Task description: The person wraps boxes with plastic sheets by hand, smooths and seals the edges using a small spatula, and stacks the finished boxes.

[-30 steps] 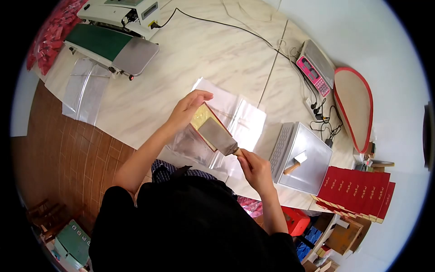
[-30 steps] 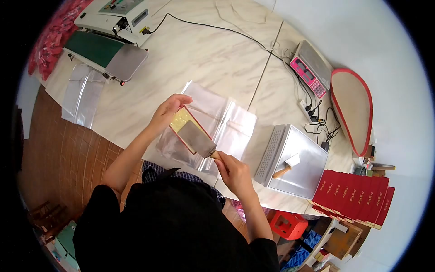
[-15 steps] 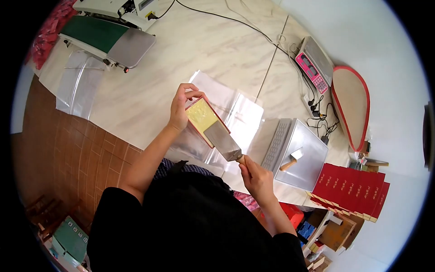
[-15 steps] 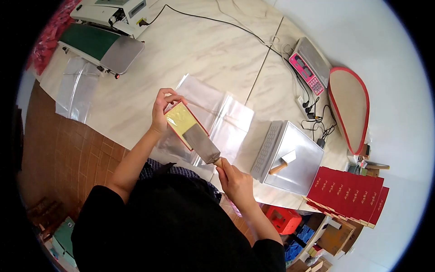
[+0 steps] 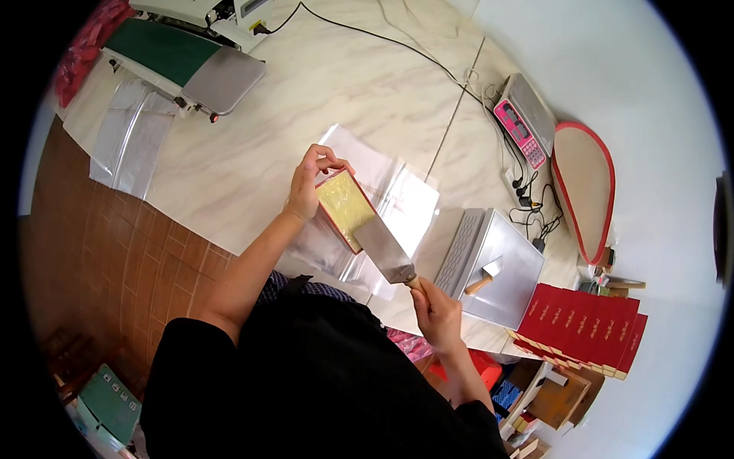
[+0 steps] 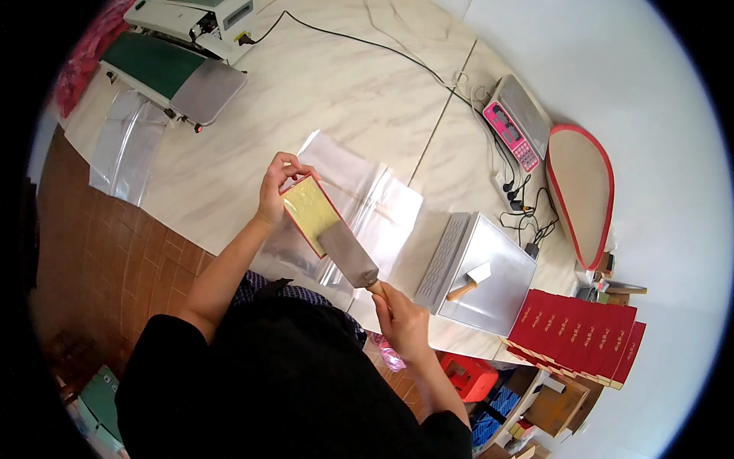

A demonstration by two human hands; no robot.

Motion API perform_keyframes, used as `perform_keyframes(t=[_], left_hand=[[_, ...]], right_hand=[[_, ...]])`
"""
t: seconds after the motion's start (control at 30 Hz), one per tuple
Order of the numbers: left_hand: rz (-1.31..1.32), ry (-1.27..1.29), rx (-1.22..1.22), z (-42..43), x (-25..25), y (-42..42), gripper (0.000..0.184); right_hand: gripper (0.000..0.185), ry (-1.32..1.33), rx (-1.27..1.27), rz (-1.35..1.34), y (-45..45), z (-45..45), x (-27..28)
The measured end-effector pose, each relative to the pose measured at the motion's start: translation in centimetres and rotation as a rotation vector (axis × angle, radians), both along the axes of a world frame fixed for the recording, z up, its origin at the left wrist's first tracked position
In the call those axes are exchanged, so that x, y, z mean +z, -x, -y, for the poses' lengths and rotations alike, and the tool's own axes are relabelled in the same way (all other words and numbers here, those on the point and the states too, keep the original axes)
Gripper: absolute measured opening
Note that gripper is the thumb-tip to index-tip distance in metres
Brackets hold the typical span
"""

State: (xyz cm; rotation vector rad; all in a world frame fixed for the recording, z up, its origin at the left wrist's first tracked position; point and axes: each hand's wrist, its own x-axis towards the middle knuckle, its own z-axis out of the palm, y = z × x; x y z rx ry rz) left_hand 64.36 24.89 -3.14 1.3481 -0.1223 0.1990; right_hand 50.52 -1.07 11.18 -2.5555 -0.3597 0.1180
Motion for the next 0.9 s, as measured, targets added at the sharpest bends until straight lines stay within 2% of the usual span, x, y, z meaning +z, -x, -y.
perform_keyframes(t=[0.03,0.17,0.4,0.57,0.7,0.9], left_hand=[[0.005,0.026,-0.015,0.1,0.0,0.1,0.053],[-0.007,0.092,-0.028,0.1,-0.6,-0.1,0.057],[-0.074,0.208,-0.023,0.7,-0.8,0.2,0.063],[-0.083,0.278,-0.047,0.7,-1.4,0.2,0.062],[-0.084,0.136,-0.055,0.2,-0.5,0.1,0.068],[-0.048,0.104,-0.030,0.1,-0.7,0.0,0.060]], right_hand=[[0.021,-0.074,-0.035,0.035,0.0,-0.5,-0.5],[0.021,-0.101,-0.010,0.091,-1.6,-2.9,-2.3],[0.024,0.039,0.045,0.166,-3.5,-4.5,-2.6],[0.030,0.060,0.050,0.100,-4.7,-5.7,-2.6],[0.029,0.091,0.054,0.102,-4.7,-5.9,-2.5],[0.029,0.129,0.064,0.096,-3.7,-5.0,-2.6]])
